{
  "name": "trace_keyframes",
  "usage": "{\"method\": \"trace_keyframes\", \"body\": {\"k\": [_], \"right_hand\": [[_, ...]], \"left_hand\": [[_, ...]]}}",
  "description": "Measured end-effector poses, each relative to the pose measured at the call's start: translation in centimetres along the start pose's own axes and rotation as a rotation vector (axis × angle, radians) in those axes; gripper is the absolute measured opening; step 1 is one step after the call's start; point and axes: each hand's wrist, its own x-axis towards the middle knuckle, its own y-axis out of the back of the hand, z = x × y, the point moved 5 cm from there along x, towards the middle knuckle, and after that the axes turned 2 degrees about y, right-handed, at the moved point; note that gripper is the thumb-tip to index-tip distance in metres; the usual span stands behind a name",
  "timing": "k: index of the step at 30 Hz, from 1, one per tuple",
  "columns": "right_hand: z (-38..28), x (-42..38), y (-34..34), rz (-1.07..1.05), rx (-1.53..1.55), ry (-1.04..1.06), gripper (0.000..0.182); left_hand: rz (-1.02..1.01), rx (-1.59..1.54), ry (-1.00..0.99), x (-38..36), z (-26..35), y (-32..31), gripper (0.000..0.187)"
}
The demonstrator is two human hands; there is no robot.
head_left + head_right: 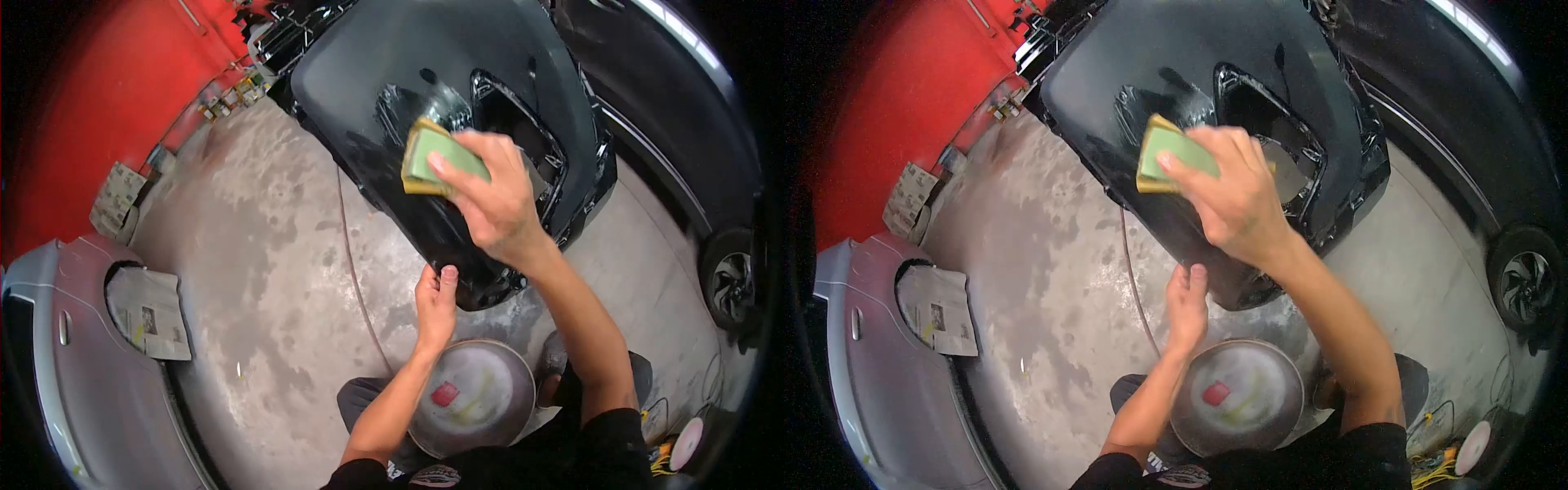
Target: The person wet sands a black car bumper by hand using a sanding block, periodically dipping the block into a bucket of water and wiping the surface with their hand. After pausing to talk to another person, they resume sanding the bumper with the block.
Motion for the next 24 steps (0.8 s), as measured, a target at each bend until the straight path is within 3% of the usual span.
{"method": "trace_keyframes", "body": {"k": [2, 4, 9, 14, 19, 24], "right_hand": [[1.0, 2.8, -0.7, 0.052, -0.069, 0.121, 0.044], [1.7, 5.5, -1.9, 0.085, -0.092, 0.113, 0.046], [-0.7, 0.0, 0.6, -0.017, -0.041, 0.028, 0.049], [1.7, 5.4, -1.8, 0.073, -0.083, 0.117, 0.046], [-0.9, -0.1, 0.6, -0.052, -0.070, 0.045, 0.048], [1.4, 4.1, -1.4, 0.012, -0.096, 0.098, 0.047]], "left_hand": [[0.008, -0.005, 0.000, -0.1, -0.4, 0.2, 0.038], [-0.018, 0.075, 0.037, -0.5, -1.1, 1.0, 0.038], [-0.017, 0.045, 0.032, 0.1, -0.9, 0.5, 0.038], [-0.025, 0.027, 0.017, -0.1, -1.8, 0.8, 0.039], [-0.021, 0.046, 0.009, -0.4, -0.4, 0.2, 0.043], [-0.021, 0.042, 0.047, -0.5, -1.2, 0.5, 0.039]]}}
